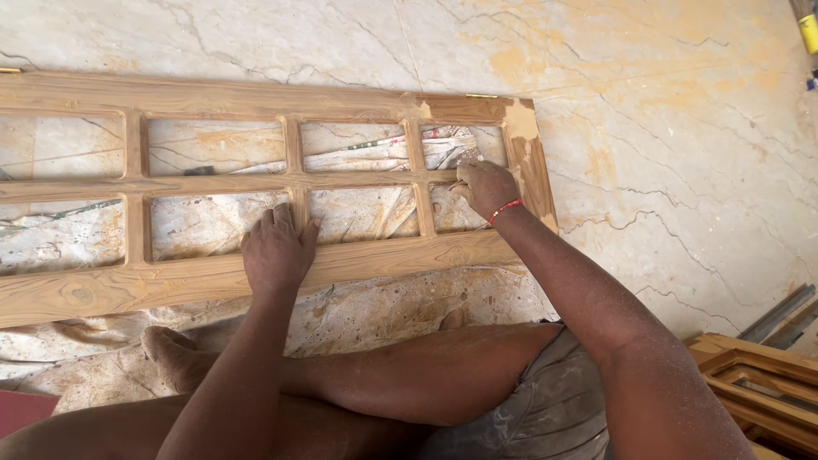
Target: The person sands a wooden window frame lying on the floor using a sanding block. They systematically rub the sandpaper along the edges and inner grid of the frame, occasionally repositioning the frame to access different sections.
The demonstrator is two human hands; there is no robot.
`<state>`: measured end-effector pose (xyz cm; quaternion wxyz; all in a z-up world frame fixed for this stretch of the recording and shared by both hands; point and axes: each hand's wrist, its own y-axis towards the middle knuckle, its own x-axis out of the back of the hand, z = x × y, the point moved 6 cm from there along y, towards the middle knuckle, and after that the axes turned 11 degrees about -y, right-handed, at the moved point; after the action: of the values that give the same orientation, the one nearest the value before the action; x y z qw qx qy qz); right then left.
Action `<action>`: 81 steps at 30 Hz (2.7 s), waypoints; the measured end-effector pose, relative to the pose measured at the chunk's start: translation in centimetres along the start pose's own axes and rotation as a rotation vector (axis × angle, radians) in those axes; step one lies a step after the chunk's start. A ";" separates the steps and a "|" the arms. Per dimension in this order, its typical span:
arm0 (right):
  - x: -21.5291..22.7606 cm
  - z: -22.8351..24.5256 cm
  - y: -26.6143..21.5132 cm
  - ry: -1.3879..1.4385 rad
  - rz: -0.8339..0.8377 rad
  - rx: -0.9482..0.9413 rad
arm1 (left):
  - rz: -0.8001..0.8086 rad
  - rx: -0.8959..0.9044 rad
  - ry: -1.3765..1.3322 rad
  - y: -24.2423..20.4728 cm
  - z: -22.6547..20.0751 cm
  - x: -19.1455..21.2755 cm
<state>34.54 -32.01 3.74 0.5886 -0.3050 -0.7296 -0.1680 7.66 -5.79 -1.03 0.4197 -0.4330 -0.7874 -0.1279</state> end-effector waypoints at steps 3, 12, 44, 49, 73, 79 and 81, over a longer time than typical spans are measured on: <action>0.0 1.1 0.7 -0.066 -0.064 0.086 | -0.070 -0.019 0.045 -0.2 -0.7 0.2; -0.6 3.1 0.4 -0.126 -0.114 0.090 | -0.083 -0.053 0.066 -0.6 -1.2 0.3; -3.6 -0.5 1.0 -0.209 0.068 0.052 | 0.052 0.017 0.049 0.2 -0.4 -0.4; -1.2 -2.9 -0.3 -0.250 -0.177 0.150 | 0.006 -0.040 0.073 0.4 -0.9 -0.2; -2.6 -8.5 -2.3 -0.424 0.062 -0.006 | -0.026 -0.055 0.033 -0.2 -0.8 -0.1; -5.1 -7.7 -3.0 -0.379 0.034 -0.016 | 0.033 0.006 -0.009 -0.6 -0.1 -0.5; -5.2 -8.5 -2.1 -0.417 0.119 -0.062 | 0.035 -0.010 -0.003 0.1 -0.9 0.0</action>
<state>40.21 -40.05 1.15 0.4243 -0.3936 -0.8107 -0.0884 8.22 -6.22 -0.47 0.4184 -0.4492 -0.7797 -0.1238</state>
